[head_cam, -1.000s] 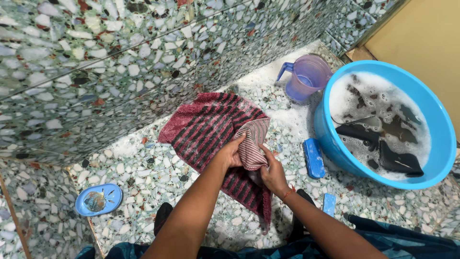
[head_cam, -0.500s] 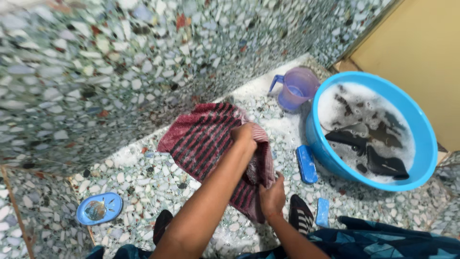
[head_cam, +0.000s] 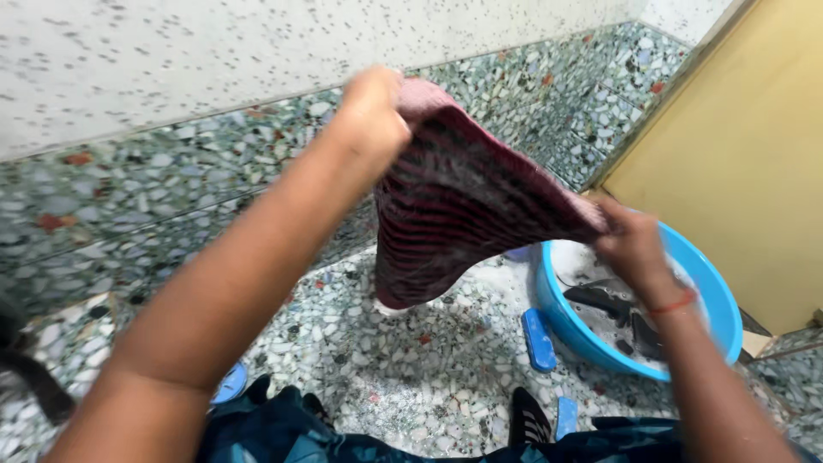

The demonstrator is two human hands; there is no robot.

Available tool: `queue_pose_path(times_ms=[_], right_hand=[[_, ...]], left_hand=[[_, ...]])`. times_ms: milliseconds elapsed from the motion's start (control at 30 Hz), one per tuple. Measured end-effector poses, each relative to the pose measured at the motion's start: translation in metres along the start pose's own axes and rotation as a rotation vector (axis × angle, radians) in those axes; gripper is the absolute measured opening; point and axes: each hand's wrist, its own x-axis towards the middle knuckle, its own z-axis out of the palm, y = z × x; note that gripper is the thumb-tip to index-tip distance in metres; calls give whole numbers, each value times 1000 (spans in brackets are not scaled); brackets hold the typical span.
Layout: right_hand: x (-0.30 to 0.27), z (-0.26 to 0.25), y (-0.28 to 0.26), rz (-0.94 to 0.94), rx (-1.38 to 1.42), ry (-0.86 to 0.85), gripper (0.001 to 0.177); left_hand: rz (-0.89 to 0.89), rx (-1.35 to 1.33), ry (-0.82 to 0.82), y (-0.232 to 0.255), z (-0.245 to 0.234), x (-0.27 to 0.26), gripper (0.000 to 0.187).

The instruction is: The person cleans a floor mat by scrubbing one side with a bar of soap, flipping it over, and scrubbing the other side with the soap.

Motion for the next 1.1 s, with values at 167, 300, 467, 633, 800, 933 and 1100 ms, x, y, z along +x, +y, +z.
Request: queue_pose_path(times_ms=[167, 300, 467, 633, 800, 933, 1100], right_hand=[[27, -101, -50, 32, -20, 103, 11], [68, -93, -12, 123, 233, -143, 27], [92, -23, 40, 130, -317, -212, 26], [119, -77, -14, -113, -285, 148, 23], [57, -86, -76, 69, -342, -142, 25], [-58, 67, -71, 178, -194, -730, 26], [-199, 201, -78, -366, 470, -979, 42]], left_hand=[[-80, -165, -89, 76, -27, -14, 17], [114, 216, -124, 53, -77, 82, 15], [-209, 218, 105, -8, -135, 238, 14], [-78, 305, -225, 50, -115, 256, 11], [-122, 1118, -320, 71, -194, 211, 13], [-270, 1896, -83, -3, -331, 192, 34], [-142, 2296, 377, -123, -460, 132, 32]])
